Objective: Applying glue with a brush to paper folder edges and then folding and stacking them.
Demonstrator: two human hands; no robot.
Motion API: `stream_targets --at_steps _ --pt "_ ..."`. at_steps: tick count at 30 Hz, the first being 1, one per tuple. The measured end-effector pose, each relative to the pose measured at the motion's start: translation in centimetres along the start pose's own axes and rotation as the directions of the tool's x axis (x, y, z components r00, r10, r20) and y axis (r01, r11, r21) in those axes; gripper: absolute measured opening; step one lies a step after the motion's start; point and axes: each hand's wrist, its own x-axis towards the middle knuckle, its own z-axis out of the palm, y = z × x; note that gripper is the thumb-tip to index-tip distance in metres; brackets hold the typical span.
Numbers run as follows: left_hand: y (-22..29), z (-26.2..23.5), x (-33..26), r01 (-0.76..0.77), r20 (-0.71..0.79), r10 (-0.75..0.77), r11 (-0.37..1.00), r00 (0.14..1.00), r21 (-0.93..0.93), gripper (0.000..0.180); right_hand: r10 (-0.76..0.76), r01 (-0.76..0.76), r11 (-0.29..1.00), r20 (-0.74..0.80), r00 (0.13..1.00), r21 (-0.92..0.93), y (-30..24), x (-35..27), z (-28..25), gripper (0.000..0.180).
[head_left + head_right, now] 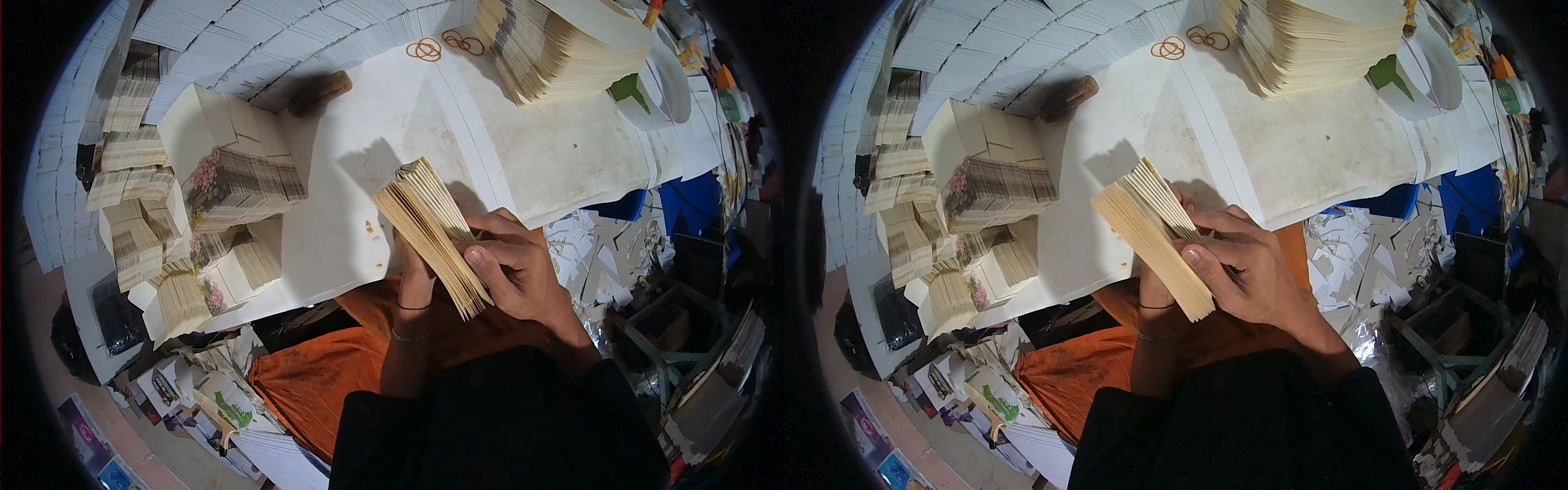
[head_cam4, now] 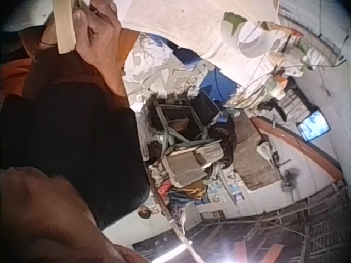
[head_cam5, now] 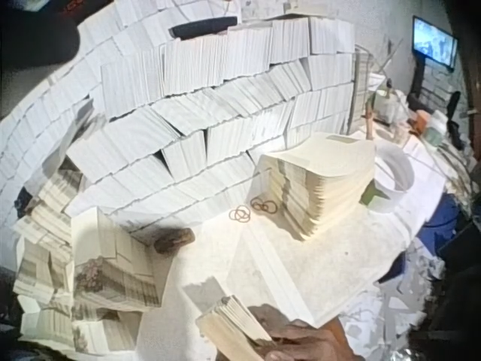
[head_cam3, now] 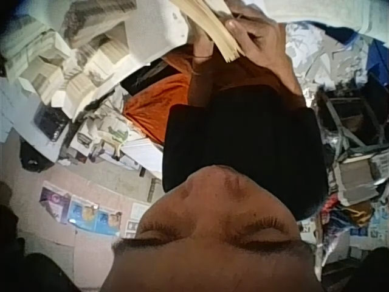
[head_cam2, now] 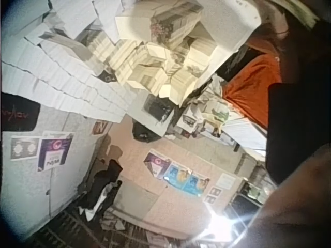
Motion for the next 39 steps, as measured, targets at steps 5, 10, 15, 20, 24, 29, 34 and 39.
stream_targets --at_steps 5,10,15,20,24,29,34,39 --pt "0.1 -0.6 -0.4 -0.003 -0.032 0.005 0.997 0.999 0.076 0.033 -0.009 0.009 1.0 -0.013 1.0 -0.021 -0.1 0.0 0.2 0.02" --pt "-0.1 0.4 -0.9 0.115 -0.203 -0.109 0.993 0.973 0.019 0.034 0.015 -0.015 0.999 -0.001 1.0 -0.028 -0.3 0.1 -0.2 0.023" --pt "-0.3 -2.2 -0.7 0.078 -0.07 -0.083 0.995 0.994 -0.066 0.034 0.022 -0.022 1.0 0.028 0.999 -0.01 -0.9 0.4 0.2 0.023" --pt "-0.1 -0.6 0.2 -0.029 0.038 0.029 1.0 0.999 0.008 0.036 0.006 -0.006 1.0 0.005 1.0 -0.007 -0.3 0.0 0.0 0.018" --pt "-0.1 0.7 -0.1 -0.074 0.01 0.073 0.996 0.997 0.053 0.041 0.027 -0.027 1.0 -0.019 0.999 0.015 0.1 -0.3 0.0 0.017" --pt "-0.5 -1.7 -2.0 0.003 -0.1 0.007 0.994 0.995 0.107 0.041 0.046 -0.048 0.995 -0.027 0.999 -0.086 -0.5 0.0 0.2 0.016" --pt "-0.9 -2.5 -2.0 0.02 -0.1 -0.003 0.985 0.995 0.172 0.041 -0.021 -0.007 0.975 -0.124 0.992 -0.222 -0.6 -0.3 1.6 0.034" --pt "-1.1 -3.3 -2.9 0.044 -0.098 -0.021 0.971 0.995 0.234 0.041 -0.183 0.16 0.918 -0.03 0.983 -0.364 0.0 -0.7 1.9 0.05"
